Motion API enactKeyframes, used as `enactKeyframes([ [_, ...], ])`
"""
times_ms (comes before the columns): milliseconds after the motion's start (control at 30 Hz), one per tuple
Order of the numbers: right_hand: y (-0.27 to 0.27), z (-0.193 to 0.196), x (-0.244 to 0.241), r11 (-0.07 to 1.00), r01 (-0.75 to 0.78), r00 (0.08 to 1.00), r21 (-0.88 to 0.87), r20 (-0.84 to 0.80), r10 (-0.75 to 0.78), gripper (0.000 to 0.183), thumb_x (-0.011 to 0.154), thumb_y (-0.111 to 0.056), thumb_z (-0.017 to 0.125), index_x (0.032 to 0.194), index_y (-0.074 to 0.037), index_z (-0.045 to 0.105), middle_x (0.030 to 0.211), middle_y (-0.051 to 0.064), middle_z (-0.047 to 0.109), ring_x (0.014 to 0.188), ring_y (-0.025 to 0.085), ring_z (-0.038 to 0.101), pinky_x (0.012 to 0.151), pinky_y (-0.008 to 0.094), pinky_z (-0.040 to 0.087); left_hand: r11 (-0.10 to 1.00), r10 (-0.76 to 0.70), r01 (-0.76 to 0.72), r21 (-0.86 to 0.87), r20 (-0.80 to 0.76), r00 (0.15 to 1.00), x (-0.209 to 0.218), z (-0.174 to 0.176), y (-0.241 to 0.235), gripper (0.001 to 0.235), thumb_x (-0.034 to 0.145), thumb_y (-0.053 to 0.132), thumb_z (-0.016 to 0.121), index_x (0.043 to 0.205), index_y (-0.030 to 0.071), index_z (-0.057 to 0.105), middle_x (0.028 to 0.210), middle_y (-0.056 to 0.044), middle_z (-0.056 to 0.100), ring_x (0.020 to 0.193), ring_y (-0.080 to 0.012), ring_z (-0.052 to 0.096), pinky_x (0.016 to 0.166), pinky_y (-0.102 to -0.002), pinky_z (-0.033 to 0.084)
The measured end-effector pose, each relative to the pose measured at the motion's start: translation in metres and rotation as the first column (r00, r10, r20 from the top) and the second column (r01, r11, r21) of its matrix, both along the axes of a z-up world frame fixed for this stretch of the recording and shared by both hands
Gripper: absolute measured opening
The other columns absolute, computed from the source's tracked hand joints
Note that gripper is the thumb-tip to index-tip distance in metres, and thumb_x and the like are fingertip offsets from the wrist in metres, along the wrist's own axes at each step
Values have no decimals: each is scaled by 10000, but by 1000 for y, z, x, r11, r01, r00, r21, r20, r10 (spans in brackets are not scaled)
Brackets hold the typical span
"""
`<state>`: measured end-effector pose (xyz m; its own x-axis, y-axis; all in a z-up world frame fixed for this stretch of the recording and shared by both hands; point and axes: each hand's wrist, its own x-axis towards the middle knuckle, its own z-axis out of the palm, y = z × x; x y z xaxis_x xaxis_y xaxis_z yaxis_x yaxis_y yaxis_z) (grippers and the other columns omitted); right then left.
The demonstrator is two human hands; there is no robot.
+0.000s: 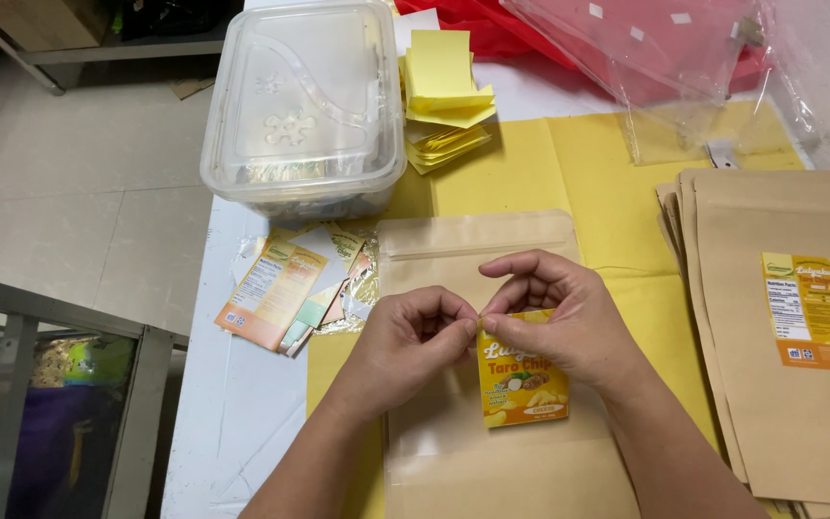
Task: The person applies product labels to brown paper pouches. They peel the backing off each label, position it on the pouch, and smooth it down. The person handles multiple pouches and labels, stacking the finished pouches on the table.
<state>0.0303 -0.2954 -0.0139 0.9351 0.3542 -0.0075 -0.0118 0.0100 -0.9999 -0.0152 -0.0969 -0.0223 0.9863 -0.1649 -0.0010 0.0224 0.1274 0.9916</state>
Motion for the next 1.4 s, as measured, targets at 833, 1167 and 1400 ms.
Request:
enactKeyframes([
  [833,10,21,-17,980,67,987,-186,155,-38,428,724,38,816,1135,-71,765,772,90,807,724,97,739,710,215,622,746,-55,-397,534,644,763,-11,13,-3,70,862,39,669,868,86,618,793,-36,643,599,-184,621,522,-300,500],
  [1167,5,15,-12,988,54,996,-148,77,-43,436,713,24,853,1131,-62,767,771,105,816,716,125,755,725,244,629,833,-48,-245,496,506,861,-10,20,1,33,890,72,640,876,88,665,796,-37,690,666,-190,634,579,-311,481],
  [1400,5,13,-12,991,36,995,-128,97,-23,421,729,28,835,1134,-60,760,767,105,814,709,118,745,722,246,626,837,-56,-239,493,511,858,-9,19,2,53,887,69,635,852,100,659,759,-26,672,640,-186,612,561,-316,470],
])
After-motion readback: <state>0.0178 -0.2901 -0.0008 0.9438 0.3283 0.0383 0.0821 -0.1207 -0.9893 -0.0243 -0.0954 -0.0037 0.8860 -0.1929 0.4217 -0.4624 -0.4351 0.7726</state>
